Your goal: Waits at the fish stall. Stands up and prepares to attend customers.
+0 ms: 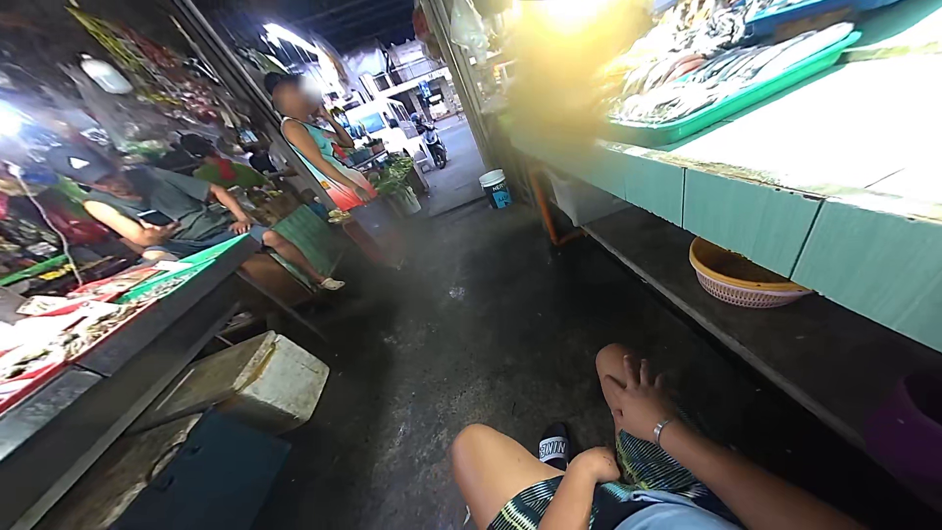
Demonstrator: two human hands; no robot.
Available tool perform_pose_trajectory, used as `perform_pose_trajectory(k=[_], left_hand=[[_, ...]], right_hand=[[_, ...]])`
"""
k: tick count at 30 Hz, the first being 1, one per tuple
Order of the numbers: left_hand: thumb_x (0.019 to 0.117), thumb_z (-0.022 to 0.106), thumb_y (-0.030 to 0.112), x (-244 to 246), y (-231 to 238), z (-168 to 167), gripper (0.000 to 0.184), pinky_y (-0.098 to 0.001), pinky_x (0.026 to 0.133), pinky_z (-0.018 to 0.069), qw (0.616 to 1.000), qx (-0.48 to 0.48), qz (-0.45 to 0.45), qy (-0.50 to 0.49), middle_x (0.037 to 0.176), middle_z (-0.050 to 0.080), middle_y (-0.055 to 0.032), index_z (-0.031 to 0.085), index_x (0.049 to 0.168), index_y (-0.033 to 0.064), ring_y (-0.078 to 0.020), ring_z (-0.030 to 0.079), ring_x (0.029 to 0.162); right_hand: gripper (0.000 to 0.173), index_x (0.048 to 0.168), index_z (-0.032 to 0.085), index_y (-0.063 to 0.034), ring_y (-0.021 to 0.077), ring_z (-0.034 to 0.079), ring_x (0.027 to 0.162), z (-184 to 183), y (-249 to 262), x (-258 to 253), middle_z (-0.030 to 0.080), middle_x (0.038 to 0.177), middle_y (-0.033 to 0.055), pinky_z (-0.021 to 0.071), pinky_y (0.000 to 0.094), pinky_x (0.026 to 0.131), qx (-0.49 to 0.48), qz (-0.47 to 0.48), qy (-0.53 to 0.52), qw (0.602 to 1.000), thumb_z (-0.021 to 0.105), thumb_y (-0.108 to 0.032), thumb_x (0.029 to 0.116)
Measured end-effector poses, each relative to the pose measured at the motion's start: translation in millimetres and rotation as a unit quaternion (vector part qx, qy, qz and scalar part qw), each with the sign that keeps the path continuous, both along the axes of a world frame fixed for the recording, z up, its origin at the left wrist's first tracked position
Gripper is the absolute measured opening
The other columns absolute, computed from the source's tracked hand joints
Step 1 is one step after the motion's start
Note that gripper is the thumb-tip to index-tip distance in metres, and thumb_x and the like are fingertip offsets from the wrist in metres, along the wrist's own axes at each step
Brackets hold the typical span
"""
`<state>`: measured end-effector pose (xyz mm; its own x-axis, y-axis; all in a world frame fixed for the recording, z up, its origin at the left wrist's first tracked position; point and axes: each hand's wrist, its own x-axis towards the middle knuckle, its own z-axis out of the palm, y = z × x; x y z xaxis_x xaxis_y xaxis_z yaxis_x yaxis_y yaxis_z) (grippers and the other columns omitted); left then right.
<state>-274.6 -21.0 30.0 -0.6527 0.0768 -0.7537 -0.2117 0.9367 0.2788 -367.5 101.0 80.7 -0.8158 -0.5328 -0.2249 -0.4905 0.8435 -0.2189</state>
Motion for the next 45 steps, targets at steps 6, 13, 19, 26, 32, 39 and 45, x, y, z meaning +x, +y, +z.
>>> perform_pose_trajectory(k=[6, 13, 19, 26, 32, 39, 45], left_hand=[[0.1006, 0.054, 0.028, 6, -14, -16, 0.043, -0.063, 0.104, 0.0451, 0.998, 0.051, 0.025, 0.029, 0.131, 0.064, -0.0243, 0.062, 0.133, 0.0, -0.0386, 0.06, 0.126], [0.1049, 0.052, 0.041, 7, -23, -23, 0.054, -0.0588, 0.115, 0.0387, 0.994, 0.087, 0.035, 0.052, 0.143, 0.058, -0.0218, 0.055, 0.144, 0.004, -0.0346, 0.053, 0.137], [0.0987, 0.056, 0.023, 2, -3, 1, 0.04, -0.0656, 0.101, 0.0453, 0.999, 0.035, 0.02, 0.024, 0.127, 0.065, -0.0269, 0.063, 0.126, -0.0052, -0.0412, 0.06, 0.123], [0.1003, 0.054, 0.023, 2, -3, 0, 0.039, -0.0654, 0.102, 0.0448, 1.0, 0.023, 0.007, 0.013, 0.128, 0.064, -0.0264, 0.064, 0.126, -0.0038, -0.041, 0.06, 0.124], [0.1047, 0.053, 0.036, 4, -18, -22, 0.048, -0.0603, 0.111, 0.0412, 0.995, 0.08, 0.027, 0.049, 0.138, 0.061, -0.0229, 0.059, 0.138, 0.0026, -0.0363, 0.056, 0.132], [0.1041, 0.053, 0.035, 1, -13, -16, 0.048, -0.0618, 0.11, 0.0415, 0.997, 0.063, 0.018, 0.034, 0.138, 0.06, -0.0239, 0.058, 0.139, 0.0012, -0.0376, 0.056, 0.132], [0.0992, 0.055, 0.023, -1, 1, 5, 0.037, -0.066, 0.098, 0.0463, 1.0, 0.008, 0.009, 0.005, 0.124, 0.066, -0.0269, 0.066, 0.119, -0.0058, -0.0416, 0.062, 0.119]], right_hand=[[0.079, 0.161, 0.035, -0.0316, 0.0599, 0.008, 0.151, -2, 15, -8, 0.006, 0.169, 0.029, 0.0189, 0.0815, 0.111, -0.021, -0.042, 0.018, 0.999, 0.069, -0.048, 0.0905], [0.079, 0.16, 0.035, -0.0349, 0.0573, 0.012, 0.152, -2, 33, -12, 0.009, 0.17, 0.0268, 0.0238, 0.0781, 0.111, -0.02, -0.077, 0.04, 0.996, 0.068, -0.048, 0.0893], [0.075, 0.159, 0.037, -0.0365, 0.0552, 0.007, 0.153, -5, 14, -6, 0.007, 0.171, 0.0236, 0.0194, 0.0781, 0.114, -0.026, -0.017, 0.018, 0.999, 0.066, -0.049, 0.0916], [0.077, 0.16, 0.036, -0.0348, 0.0581, 0.006, 0.152, -7, 8, -7, 0.004, 0.17, 0.0267, 0.0182, 0.0798, 0.113, -0.01, -0.012, 0.016, 1.0, 0.067, -0.048, 0.0915], [0.079, 0.16, 0.037, -0.0311, 0.0582, 0.011, 0.151, -5, 31, -16, 0.007, 0.169, 0.0277, 0.0221, 0.0787, 0.112, -0.031, -0.078, 0.037, 0.996, 0.068, -0.049, 0.0897], [0.075, 0.16, 0.036, -0.0355, 0.0548, 0.009, 0.153, -6, 29, -12, 0.007, 0.171, 0.0243, 0.0212, 0.0765, 0.113, -0.027, -0.056, 0.027, 0.998, 0.066, -0.05, 0.0915], [0.075, 0.159, 0.037, -0.0365, 0.0559, 0.004, 0.153, -9, 8, -6, 0.003, 0.171, 0.0238, 0.017, 0.0784, 0.114, -0.021, -0.016, 0.011, 1.0, 0.068, -0.047, 0.0912]])
